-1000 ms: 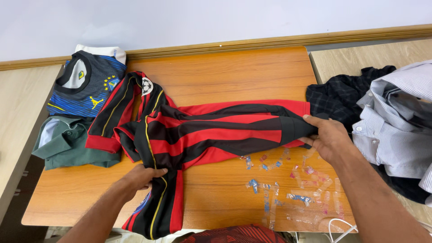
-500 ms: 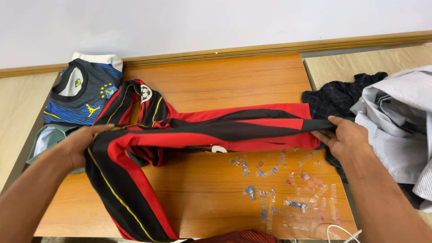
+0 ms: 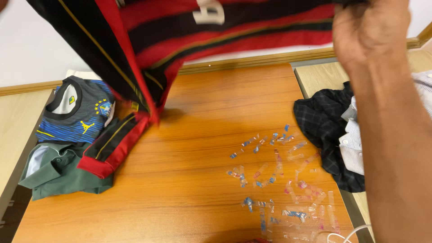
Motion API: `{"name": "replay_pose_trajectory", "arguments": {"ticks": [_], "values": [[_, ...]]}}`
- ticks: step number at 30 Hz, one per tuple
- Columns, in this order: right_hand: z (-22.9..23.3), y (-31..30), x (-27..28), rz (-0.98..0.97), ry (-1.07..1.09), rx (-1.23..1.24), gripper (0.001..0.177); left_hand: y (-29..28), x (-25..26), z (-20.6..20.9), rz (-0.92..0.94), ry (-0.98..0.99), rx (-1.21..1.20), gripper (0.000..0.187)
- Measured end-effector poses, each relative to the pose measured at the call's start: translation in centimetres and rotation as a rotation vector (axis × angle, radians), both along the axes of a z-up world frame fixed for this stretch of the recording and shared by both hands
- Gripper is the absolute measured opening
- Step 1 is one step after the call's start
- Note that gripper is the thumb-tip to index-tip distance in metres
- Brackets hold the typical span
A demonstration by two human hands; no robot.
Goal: The person folds a blue and black patterned t-shirt on a wooden table, then folds a red and black striped long-sleeved shirt. The person smooths the fabric, folds sleeves and sides, and stacks the finished items.
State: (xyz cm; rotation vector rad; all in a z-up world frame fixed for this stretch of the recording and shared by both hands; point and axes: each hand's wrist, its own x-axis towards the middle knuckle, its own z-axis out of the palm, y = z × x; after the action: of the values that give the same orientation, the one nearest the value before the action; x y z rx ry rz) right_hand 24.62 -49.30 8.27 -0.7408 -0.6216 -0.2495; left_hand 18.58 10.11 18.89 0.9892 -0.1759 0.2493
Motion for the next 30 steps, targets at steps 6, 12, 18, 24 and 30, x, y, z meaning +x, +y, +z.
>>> {"name": "replay_pose_trajectory", "arguments": {"ticks": [6,12,18,24,30], "values": [[-0.5,-0.5,-3.8,-0.112,0.332,-0.083,0.024,0.1,-4.5,-2.9,0.108,0.084,0.168,0.033],[-13.8,-1.3,-10.3,-0.38,1.128,-0.582,0.045,0.3,-10.9,-16.5,0.224,0.822,0.488,0.038],[-22.5,-3.6,-15.7,-0.39,1.429,-0.868,0.058,-0.6,-18.8,-27.1,0.094,1.164,0.618,0.043],[-23.2,-3.8,-17.7,-0.323,1.278,-1.425,0.084,-0.3,-23.5,-30.4,-0.085,1.14,0.993,0.067],[-21.3,-2.9,-19.7,-0.492,0.917,-2.17,0.072,2.4,-24.9,-32.7,-0.145,1.031,1.937,0.068]]}}
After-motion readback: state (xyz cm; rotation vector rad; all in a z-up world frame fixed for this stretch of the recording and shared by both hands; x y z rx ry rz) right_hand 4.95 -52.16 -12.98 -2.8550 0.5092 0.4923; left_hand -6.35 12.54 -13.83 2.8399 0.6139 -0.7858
